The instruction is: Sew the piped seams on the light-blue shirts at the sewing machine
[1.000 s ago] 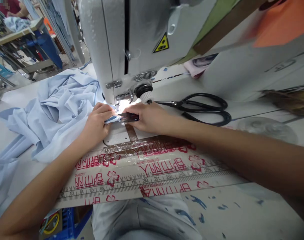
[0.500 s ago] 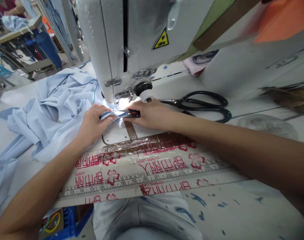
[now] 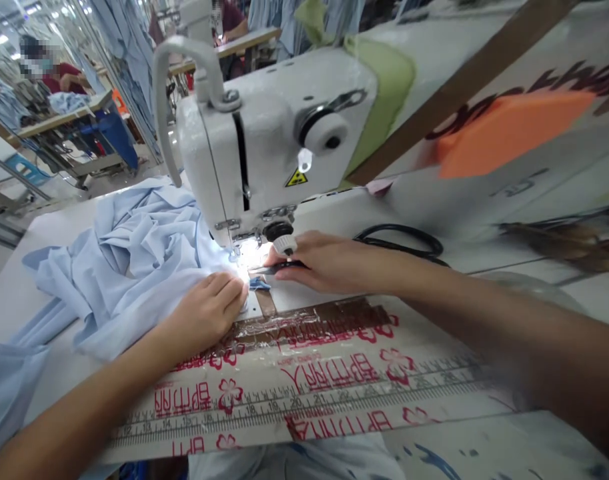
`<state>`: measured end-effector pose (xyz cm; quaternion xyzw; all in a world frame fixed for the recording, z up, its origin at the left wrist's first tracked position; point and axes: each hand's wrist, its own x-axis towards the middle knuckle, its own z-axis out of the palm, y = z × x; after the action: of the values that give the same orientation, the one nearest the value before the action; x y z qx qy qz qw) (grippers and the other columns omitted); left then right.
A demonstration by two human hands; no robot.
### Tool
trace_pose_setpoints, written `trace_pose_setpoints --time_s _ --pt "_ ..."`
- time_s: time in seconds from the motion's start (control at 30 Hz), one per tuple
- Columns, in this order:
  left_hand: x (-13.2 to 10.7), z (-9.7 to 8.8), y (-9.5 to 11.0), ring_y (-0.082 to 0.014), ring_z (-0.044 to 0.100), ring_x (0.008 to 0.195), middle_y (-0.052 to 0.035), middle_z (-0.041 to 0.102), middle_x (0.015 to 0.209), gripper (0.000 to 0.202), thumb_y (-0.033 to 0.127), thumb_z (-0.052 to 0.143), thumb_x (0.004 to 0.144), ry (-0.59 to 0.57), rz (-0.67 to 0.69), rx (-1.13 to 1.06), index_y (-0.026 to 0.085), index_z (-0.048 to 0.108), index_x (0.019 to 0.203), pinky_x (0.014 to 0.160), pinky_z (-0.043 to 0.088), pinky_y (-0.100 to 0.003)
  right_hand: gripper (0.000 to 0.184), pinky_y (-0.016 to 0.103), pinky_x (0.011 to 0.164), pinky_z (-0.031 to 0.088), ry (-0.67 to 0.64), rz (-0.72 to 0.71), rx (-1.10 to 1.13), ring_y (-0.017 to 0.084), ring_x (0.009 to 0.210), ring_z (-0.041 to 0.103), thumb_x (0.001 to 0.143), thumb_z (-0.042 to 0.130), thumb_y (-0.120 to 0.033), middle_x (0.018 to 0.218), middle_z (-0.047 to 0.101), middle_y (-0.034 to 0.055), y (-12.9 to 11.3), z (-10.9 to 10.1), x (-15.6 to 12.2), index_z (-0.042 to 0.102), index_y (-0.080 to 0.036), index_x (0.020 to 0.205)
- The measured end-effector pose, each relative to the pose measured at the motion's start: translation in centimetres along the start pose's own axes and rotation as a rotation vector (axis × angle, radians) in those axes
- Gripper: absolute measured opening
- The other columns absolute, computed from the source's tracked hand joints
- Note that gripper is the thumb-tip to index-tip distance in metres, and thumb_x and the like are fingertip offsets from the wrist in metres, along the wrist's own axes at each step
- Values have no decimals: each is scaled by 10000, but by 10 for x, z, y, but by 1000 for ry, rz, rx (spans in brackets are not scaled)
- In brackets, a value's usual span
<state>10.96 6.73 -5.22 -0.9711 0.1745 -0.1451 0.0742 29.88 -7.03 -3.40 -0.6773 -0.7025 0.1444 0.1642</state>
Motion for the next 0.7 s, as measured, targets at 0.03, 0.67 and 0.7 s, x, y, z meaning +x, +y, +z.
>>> trace_pose_setpoints --time_s 0.03,0.67,0.7 --pt "-2 -1 1 -193 501 956 -111 562 956 241 79 340 890 -9 -22 -16 74 506 1066 835 472 -325 207 303 697 371 -11 -14 -23 183 785 547 858 422 -220 872 638 61 -3 1 0 603 -170 945" --pt "-9 7 3 -241 450 1098 -144 506 1094 300 228 418 884 26 -140 -271 94 482 1145 932 455 -418 184 268 535 310 -21 36 -194 151 583 527 801 459 -175 617 582 16 -19 5 4 634 -203 850" --pt "-8 8 0 -239 450 1093 -144 503 1095 302 227 421 883 22 -139 -269 91 483 1146 936 450 -412 185 269 547 325 -9 48 -193 152 590 531 805 452 -182 616 584 17 -19 5 5 633 -205 835"
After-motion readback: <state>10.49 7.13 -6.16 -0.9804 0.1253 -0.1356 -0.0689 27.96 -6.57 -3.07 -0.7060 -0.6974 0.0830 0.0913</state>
